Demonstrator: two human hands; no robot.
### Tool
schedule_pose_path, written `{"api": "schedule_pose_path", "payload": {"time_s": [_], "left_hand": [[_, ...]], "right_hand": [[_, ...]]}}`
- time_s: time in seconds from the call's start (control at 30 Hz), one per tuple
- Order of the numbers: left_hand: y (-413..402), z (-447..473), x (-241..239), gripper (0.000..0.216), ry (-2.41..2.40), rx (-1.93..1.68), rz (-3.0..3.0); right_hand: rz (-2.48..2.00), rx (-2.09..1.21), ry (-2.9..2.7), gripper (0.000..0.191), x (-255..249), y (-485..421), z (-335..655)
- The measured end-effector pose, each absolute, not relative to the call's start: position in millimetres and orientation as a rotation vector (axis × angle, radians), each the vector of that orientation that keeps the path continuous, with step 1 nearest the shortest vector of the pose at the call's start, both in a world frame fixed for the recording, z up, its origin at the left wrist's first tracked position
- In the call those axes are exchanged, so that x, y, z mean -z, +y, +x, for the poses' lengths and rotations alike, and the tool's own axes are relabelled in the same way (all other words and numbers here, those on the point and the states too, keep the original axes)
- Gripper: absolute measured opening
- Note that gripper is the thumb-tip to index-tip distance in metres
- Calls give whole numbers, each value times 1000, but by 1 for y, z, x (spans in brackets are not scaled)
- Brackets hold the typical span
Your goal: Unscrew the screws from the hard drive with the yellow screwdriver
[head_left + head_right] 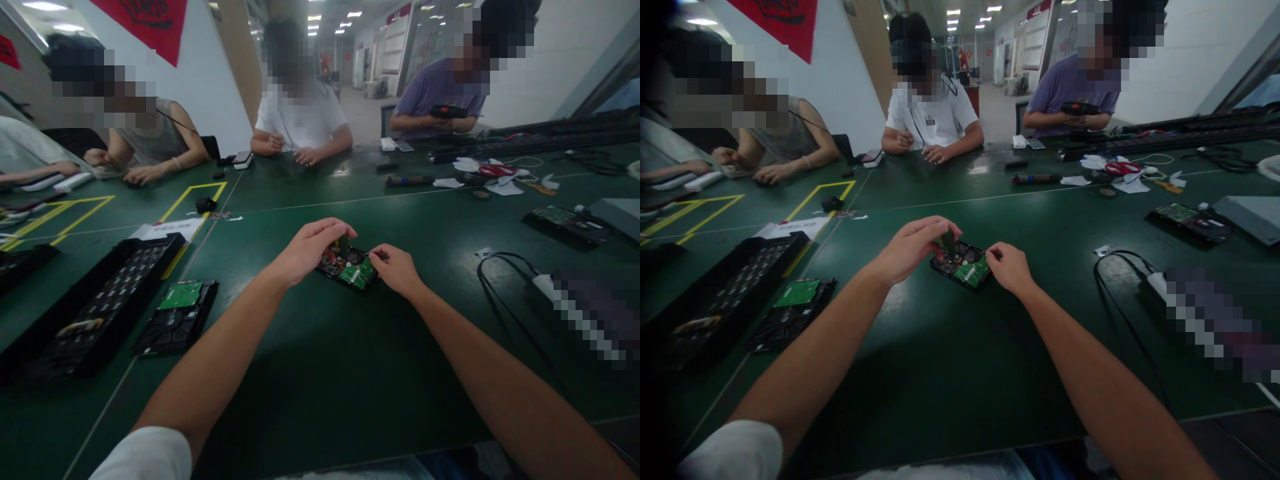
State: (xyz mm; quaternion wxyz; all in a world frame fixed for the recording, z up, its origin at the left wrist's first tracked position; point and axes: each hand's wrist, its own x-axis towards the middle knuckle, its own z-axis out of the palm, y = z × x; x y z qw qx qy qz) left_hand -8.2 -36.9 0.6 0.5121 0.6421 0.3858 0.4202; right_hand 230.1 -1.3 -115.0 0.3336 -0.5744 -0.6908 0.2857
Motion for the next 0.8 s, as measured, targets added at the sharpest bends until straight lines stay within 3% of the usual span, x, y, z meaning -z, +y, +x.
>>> {"api": "schedule_pose_path", "payload": {"time_s": [0.4,0.8], "left_hand": [[-37,-1,6,38,680,-1020,1372],[-36,-10,2,41,1032,-1074,1821]], "right_hand": [[-1502,-722,-1804,23,114,-1,230],[-1502,-752,-1802,23,115,-1,230]]}}
